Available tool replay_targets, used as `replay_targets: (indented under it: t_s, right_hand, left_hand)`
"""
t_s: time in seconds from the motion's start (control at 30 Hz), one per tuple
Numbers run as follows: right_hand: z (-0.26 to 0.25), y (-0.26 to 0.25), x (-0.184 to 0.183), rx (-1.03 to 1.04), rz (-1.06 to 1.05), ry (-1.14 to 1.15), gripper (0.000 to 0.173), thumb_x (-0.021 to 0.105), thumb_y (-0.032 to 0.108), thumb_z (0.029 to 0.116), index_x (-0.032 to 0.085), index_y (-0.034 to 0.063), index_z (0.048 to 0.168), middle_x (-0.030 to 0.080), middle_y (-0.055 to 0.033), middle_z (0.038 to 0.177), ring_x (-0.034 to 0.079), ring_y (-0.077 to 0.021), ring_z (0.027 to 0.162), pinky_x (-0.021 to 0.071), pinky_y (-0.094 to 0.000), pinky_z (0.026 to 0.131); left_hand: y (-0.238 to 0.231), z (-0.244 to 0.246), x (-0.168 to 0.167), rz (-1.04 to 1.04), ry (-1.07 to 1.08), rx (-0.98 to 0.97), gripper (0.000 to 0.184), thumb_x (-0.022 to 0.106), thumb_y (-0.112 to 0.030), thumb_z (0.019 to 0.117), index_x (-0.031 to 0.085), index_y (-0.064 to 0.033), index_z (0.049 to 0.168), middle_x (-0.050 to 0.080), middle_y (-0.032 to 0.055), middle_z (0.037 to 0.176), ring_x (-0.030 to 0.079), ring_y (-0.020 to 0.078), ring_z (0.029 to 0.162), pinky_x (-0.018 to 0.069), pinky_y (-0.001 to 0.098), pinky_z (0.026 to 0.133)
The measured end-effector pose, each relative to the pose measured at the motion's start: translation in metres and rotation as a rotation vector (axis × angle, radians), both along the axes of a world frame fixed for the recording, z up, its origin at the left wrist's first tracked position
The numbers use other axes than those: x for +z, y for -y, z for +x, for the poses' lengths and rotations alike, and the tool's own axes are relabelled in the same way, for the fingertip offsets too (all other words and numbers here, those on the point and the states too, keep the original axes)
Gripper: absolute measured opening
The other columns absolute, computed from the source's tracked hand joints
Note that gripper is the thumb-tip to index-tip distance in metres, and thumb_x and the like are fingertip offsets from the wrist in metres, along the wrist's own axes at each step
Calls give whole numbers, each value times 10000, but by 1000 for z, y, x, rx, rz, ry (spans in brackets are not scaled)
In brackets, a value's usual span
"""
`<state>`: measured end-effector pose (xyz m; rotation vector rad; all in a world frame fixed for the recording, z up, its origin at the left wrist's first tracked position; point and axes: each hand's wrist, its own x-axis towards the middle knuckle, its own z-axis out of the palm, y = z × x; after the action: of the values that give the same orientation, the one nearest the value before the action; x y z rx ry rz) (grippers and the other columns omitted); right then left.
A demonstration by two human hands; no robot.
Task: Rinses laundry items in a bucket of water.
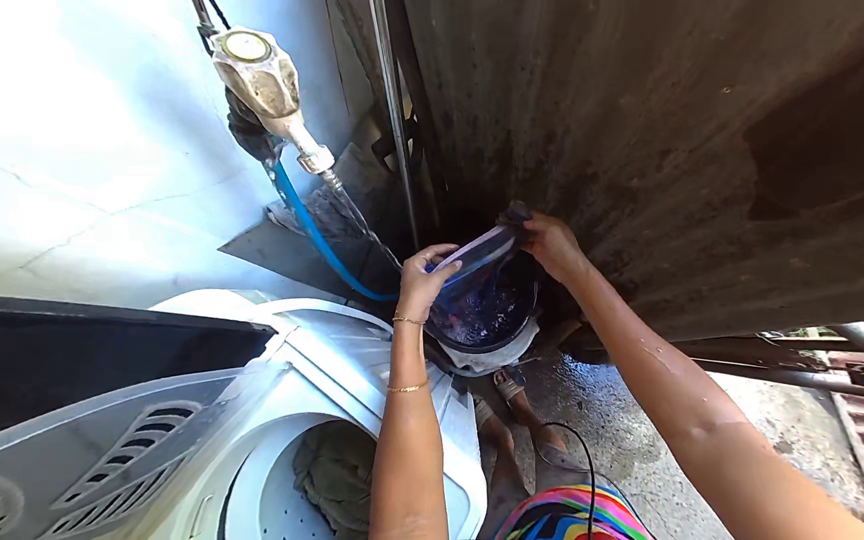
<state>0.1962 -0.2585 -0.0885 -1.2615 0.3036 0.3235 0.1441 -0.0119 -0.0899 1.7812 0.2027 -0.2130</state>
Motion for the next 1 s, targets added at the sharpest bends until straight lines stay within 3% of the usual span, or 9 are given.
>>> replay_targets:
  t_s: [0.13,0.27,0.43,0.57,0.67,0.73,0.87,0.93,1.0]
  right_hand:
    - [-15,-12,11,208,-192,127,474,646,301,1007,528,47,1389,657,-115,1238,649,-179,1095,553,-406,958]
    - [-10,-20,-3,343,-685,363,566,836,165,869,532,-12,1312,673,-230,1154,688,-333,1045,567,-516,921]
    - [-3,-5,-10,544,-990,467,493,782,19,879,566,-22,1320,601,-263,1294,616,-415,1200,518,-567,1016]
    - [-1,35,-47,521,-966,152,403,679,-93,860,622,9,1246,578,-251,1302,632,-405,1130,558,-590,907]
    - [-8,46,-107,131,-194,-378,477,488,-103,959,455,27,1416,597,-155,1235,668,-222,992,592,-364,850]
    - [-22,19,-151,-117,81,-521,374,485,15,1001,477,71,1371,614,-117,1068,646,-200,859,579,-366,741]
    - [-43,-46,-212,320,-418,-393,800,544,522,1034,227,97,1633,448,-250,1544,510,-372,1370,456,-554,1104]
    - [-40,-64,-245,478,-593,-366,903,558,550,1017,119,88,1656,366,-327,1572,423,-461,1431,363,-597,1167]
    - [-35,-73,-273,489,-550,-401,824,575,482,1035,210,35,1624,419,-293,1552,445,-397,1433,363,-528,1188]
  left_hand:
    - [1,2,1,-174,133,114,110,676,-16,927,691,-86,1011,670,17,991,622,117,914,536,316,801]
    - [5,1,-9,414,355,161,242,557,54,937,739,-62,826,623,124,999,606,240,946,511,435,849]
    - [10,1,-16,773,238,123,236,679,-27,947,777,-105,1148,547,265,1261,559,422,1156,511,522,980]
    - [11,-3,-35,966,-336,-42,997,862,-108,772,336,-224,1610,20,277,1682,310,572,1410,463,654,991]
    - [26,-8,-74,1008,-554,-120,1052,769,7,794,221,-272,1647,-146,208,1701,309,596,1410,495,671,932]
    - [42,-9,-109,969,-533,-166,965,689,58,838,243,-229,1644,-119,215,1705,356,605,1388,492,644,977]
    - [86,-4,-186,900,-590,-260,862,608,45,909,246,-221,1645,-88,134,1727,441,561,1356,543,615,924]
    - [96,-1,-223,956,-615,-304,838,610,-4,938,211,-186,1653,-100,161,1722,461,569,1335,537,622,916]
    - [93,4,-250,975,-633,-320,824,606,-19,950,200,-157,1654,-22,215,1714,448,559,1351,514,607,966]
